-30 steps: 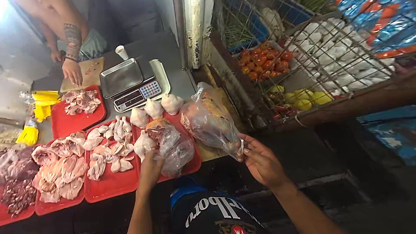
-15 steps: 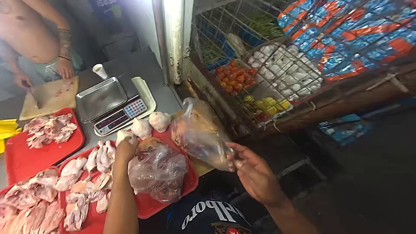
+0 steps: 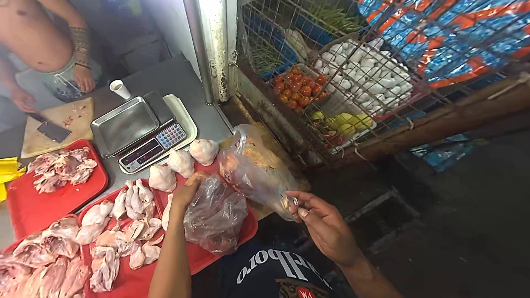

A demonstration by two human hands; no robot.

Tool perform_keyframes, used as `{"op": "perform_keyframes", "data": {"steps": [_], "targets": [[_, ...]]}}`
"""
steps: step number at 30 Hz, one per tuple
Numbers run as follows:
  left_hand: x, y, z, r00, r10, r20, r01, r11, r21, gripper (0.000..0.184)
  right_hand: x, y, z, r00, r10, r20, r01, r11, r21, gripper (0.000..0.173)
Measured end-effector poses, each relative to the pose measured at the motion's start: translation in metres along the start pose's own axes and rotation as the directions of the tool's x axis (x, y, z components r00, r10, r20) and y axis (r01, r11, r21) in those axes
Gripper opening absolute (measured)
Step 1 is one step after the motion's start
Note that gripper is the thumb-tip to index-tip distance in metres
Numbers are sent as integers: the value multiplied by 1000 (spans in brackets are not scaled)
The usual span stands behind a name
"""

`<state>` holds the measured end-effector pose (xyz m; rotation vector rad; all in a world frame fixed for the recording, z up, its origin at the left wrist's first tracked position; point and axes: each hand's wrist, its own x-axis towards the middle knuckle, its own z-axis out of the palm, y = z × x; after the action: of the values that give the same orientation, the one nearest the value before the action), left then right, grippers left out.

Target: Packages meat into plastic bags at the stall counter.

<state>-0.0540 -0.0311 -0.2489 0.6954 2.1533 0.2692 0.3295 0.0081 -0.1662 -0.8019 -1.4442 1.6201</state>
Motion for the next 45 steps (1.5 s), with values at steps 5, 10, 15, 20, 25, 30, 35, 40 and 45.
{"op": "perform_keyframes", "data": {"steps": [5,10,15,20,25,30,35,40,45], "targets": [[-20,27,15,999,-35,-37,41,982,184,71,5,20,1,988,112,104,-114,993,15,38],[3,69,39,963,-96,-251,72,992,-104,85,22,50,31,912,256,319,-126,918,-376,47],[15,22,77,923,-181,-339,-92,752,-653,90,36,83,72,796,467,385,-9,645,-764,74],[14,2,92,951,-44,-305,-231,552,-801,83,45,108,88,797,495,346,17,554,-832,93],[29,0,88,986,152,-65,-132,492,-860,99,65,128,92,770,560,307,-10,492,-871,109],[20,-5,76,956,293,8,-135,466,-875,104,64,141,90,830,461,314,12,549,-836,107],[19,-11,90,986,137,-100,-138,308,-941,67,55,131,86,863,365,350,65,606,-793,79],[-4,-21,84,974,55,-218,-210,-130,-969,15,39,107,77,936,255,243,4,683,-731,50],[-19,0,46,887,51,-459,-411,-366,-835,21,35,96,51,883,331,333,43,651,-758,26]]}}
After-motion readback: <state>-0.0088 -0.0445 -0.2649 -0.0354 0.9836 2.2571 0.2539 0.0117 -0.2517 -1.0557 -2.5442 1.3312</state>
